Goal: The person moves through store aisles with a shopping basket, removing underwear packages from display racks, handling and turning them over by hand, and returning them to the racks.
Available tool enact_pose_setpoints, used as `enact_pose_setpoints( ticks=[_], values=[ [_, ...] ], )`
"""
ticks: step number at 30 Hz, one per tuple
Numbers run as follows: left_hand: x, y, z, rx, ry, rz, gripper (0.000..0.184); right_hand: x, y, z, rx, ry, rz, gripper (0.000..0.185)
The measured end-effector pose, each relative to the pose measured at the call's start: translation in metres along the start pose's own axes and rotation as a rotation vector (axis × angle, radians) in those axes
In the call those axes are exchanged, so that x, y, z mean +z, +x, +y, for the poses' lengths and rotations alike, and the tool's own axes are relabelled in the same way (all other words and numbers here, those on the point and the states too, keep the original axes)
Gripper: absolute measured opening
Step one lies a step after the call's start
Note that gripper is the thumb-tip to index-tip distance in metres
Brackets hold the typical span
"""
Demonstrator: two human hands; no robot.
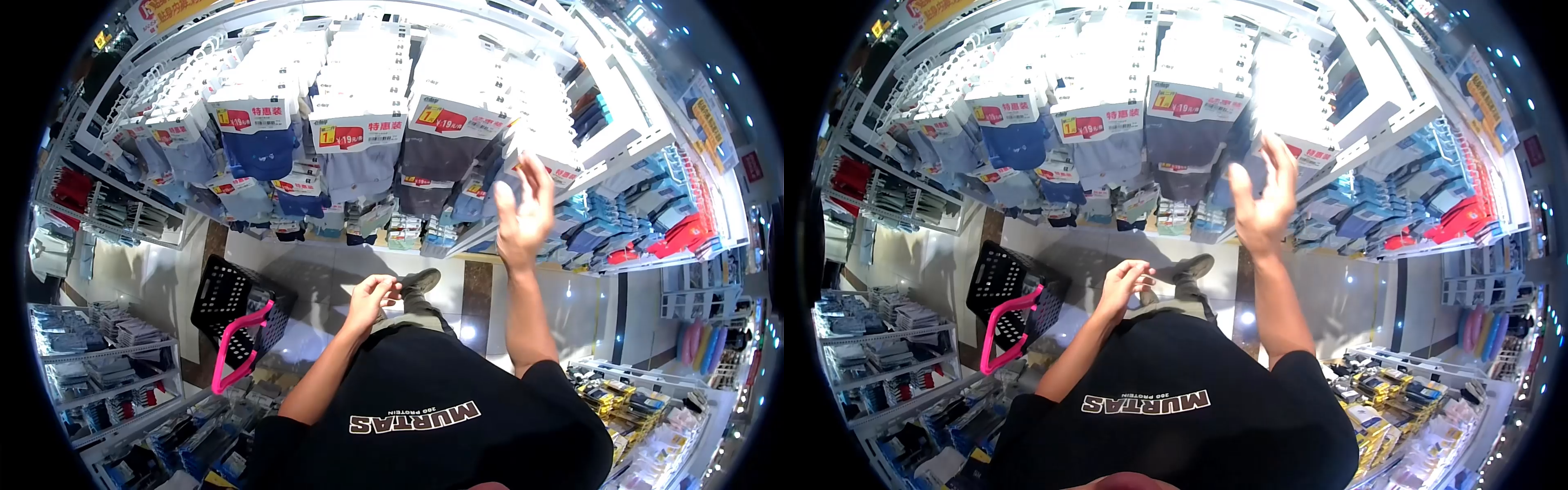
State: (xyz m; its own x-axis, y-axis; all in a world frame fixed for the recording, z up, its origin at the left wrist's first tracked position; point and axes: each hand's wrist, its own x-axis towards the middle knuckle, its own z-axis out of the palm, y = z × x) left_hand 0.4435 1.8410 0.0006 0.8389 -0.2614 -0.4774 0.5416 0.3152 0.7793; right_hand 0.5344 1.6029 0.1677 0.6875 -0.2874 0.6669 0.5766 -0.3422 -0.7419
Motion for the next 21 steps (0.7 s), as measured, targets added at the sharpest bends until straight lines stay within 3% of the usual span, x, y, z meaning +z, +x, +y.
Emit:
enact_pose_setpoints(
  ticks=[4, 6, 8, 9, 13, 17, 21],
  values=[
    [-0.001, -0.002, 0.001, 0.012, -0.012, -0.026, 0.024, 0.029, 0.03, 0.014, 0.114, 0.018, -0.139, 0.072],
    [-0.004, -0.006, 0.001, 0.035, -0.03, -0.03, 0.024, 0.036, 0.038, 0.022, 0.153, 0.135, -0.117, 0.062],
    [-0.007, -0.008, 0.001, 0.051, -0.025, -0.015, 0.025, 0.032, 0.04, 0.032, 0.184, -0.095, -0.051, 0.05],
    [-0.008, -0.009, 0.0, 0.059, -0.028, -0.005, 0.025, 0.036, 0.044, 0.022, 0.223, 0.198, -0.11, 0.043],
    [-0.005, -0.015, 0.002, 0.083, 0.028, -0.009, 0.024, 0.035, 0.048, 0.012, 0.348, 0.216, -0.243, 0.028],
    [0.005, -0.016, 0.015, 0.121, 0.051, -0.067, 0.022, 0.023, 0.047, 0.005, 0.265, 0.269, -0.111, 0.028],
    [0.022, -0.007, 0.034, 0.217, 0.059, -0.199, 0.023, -0.004, 0.032, -0.006, 0.384, 0.531, -0.14, 0.025]
  ],
)
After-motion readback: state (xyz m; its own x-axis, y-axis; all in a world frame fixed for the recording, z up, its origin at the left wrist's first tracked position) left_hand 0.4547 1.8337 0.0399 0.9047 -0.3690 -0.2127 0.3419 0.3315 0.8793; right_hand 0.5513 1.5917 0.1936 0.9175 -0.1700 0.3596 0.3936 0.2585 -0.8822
